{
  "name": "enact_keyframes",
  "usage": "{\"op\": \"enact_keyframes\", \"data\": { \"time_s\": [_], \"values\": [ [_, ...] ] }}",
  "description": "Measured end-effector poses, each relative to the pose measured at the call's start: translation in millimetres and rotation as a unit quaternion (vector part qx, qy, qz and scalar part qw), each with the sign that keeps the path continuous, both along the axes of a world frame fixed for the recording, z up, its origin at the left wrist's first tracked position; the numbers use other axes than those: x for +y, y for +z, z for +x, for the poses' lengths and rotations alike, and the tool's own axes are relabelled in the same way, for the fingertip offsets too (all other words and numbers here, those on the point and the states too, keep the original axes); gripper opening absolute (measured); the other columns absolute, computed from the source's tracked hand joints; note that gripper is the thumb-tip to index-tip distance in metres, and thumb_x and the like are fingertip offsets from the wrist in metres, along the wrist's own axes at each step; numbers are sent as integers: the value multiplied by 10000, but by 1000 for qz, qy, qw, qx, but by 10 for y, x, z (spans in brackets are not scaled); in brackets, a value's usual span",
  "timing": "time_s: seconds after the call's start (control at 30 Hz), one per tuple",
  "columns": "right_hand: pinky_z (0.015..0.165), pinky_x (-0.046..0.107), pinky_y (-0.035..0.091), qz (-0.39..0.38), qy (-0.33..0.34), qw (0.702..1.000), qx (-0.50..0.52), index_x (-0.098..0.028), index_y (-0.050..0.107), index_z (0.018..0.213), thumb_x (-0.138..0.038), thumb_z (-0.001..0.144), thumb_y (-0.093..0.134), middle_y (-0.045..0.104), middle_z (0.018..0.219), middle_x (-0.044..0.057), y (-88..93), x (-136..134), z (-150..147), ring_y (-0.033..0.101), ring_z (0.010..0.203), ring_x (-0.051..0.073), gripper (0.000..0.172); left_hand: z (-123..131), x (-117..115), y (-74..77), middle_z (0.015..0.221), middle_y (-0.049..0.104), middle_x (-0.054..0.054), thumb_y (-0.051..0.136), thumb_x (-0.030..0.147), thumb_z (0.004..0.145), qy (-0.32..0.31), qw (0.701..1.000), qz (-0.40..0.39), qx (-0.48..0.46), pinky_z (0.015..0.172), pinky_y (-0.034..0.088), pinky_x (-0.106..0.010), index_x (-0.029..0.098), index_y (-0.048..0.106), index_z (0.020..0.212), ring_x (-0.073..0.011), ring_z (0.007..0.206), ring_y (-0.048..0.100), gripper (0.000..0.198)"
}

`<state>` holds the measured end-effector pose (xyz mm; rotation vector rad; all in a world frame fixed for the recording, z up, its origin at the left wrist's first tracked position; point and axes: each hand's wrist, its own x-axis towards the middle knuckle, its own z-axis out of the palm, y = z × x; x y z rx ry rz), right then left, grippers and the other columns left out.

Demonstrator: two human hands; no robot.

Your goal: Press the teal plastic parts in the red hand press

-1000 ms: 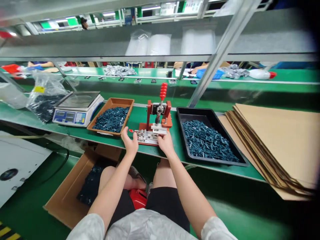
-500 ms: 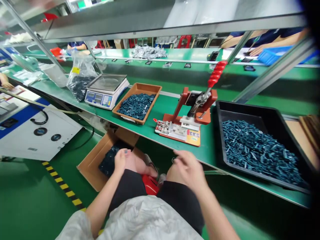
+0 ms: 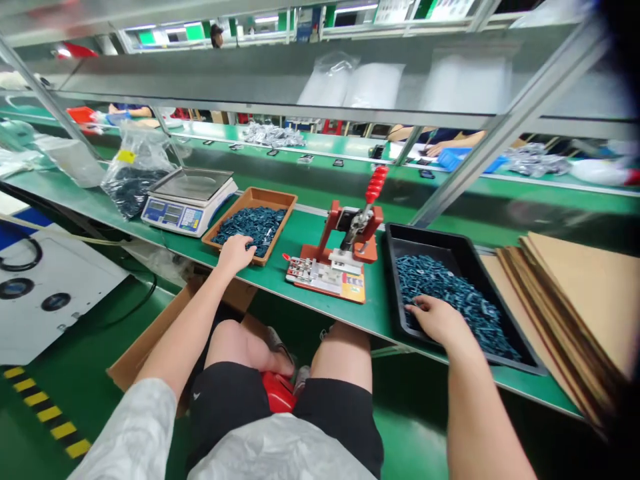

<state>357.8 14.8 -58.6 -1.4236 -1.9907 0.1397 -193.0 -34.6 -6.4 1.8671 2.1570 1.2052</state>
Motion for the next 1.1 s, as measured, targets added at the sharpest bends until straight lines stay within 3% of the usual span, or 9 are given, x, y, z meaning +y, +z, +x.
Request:
{"op": "enact_keyframes", "data": {
  "time_s": [0.1, 0.17, 0.3, 0.37, 0.5, 0.63, 0.8, 0.93, 1.1],
  "values": [
    [531, 386, 429, -116, -58, 991, -19, -281, 673, 625, -317, 811, 660, 689, 641, 72, 143, -162, -54, 609, 534, 269, 190, 59, 367, 123, 515, 567, -4, 785, 548, 797, -10, 995, -97, -4, 900, 563, -411, 206, 602, 594, -200, 643, 614, 437],
    [606, 382, 478, -145, -90, 985, -25, -273, 707, 677, -280, 810, 669, 732, 732, 69, 212, -217, -91, 660, 631, 270, 139, 76, 467, 149, 482, 550, -8, 835, 444, 732, -10, 989, -146, 5, 891, 561, -447, 203, 597, 554, -234, 643, 630, 383],
    [831, 387, 541, -146, -131, 980, 4, -245, 766, 786, -277, 853, 647, 770, 897, 86, 259, -197, -124, 714, 855, 270, 140, 20, 535, 138, 793, 750, -110, 757, 334, 732, 51, 959, -273, 64, 924, 547, -510, 210, 730, 726, -365, 885, 710, 127],
    [918, 395, 537, -126, -134, 982, 43, -222, 786, 875, -254, 843, 643, 773, 947, 92, 289, -201, -130, 713, 919, 264, 150, -5, 536, 119, 1015, 776, -125, 684, 339, 782, 75, 946, -303, 91, 955, 544, -511, 225, 769, 894, -381, 1010, 704, 181],
    [877, 386, 557, -105, -111, 979, 133, -195, 756, 1105, -298, 837, 647, 755, 889, 59, 388, -301, -177, 700, 824, 231, 308, 16, 496, 99, 1113, 760, -115, 586, 325, 853, 64, 956, -265, 108, 1004, 536, -525, 212, 756, 1063, -375, 1099, 680, 293],
    [844, 376, 563, -97, -47, 974, 200, -196, 716, 1130, -370, 885, 616, 748, 878, 54, 491, -457, -382, 701, 811, 227, 317, 75, 415, 108, 1230, 688, -182, 502, 291, 901, 77, 960, -240, 120, 1014, 524, -545, 165, 731, 1115, -388, 1135, 643, 337],
    [916, 379, 557, -39, 52, 973, 223, -209, 709, 1104, -369, 981, 509, 746, 1065, 94, 569, -651, -913, 704, 971, 238, 284, 102, 309, 96, 1074, 644, -133, 512, 236, 913, 74, 994, -68, 52, 1085, 472, -546, 167, 661, 1001, -333, 1125, 601, 187],
    [906, 371, 570, -45, 98, 959, 261, -222, 680, 1218, -341, 1014, 471, 752, 984, 71, 390, -661, -1283, 720, 916, 224, 316, 172, 200, 191, 971, 594, -40, 514, 166, 926, 66, 996, 19, -63, 994, 543, -433, 169, 608, 1185, -197, 910, 644, 276],
    [848, 376, 572, -21, 87, 950, 300, -214, 698, 1058, -328, 997, 491, 748, 964, 82, -5, -541, -1470, 718, 921, 241, 244, 662, -41, 400, 1021, 631, -34, 539, 236, 945, -56, 978, -35, -196, 789, 600, -289, 165, 593, 1364, -102, 739, 681, 428]
  ]
}}
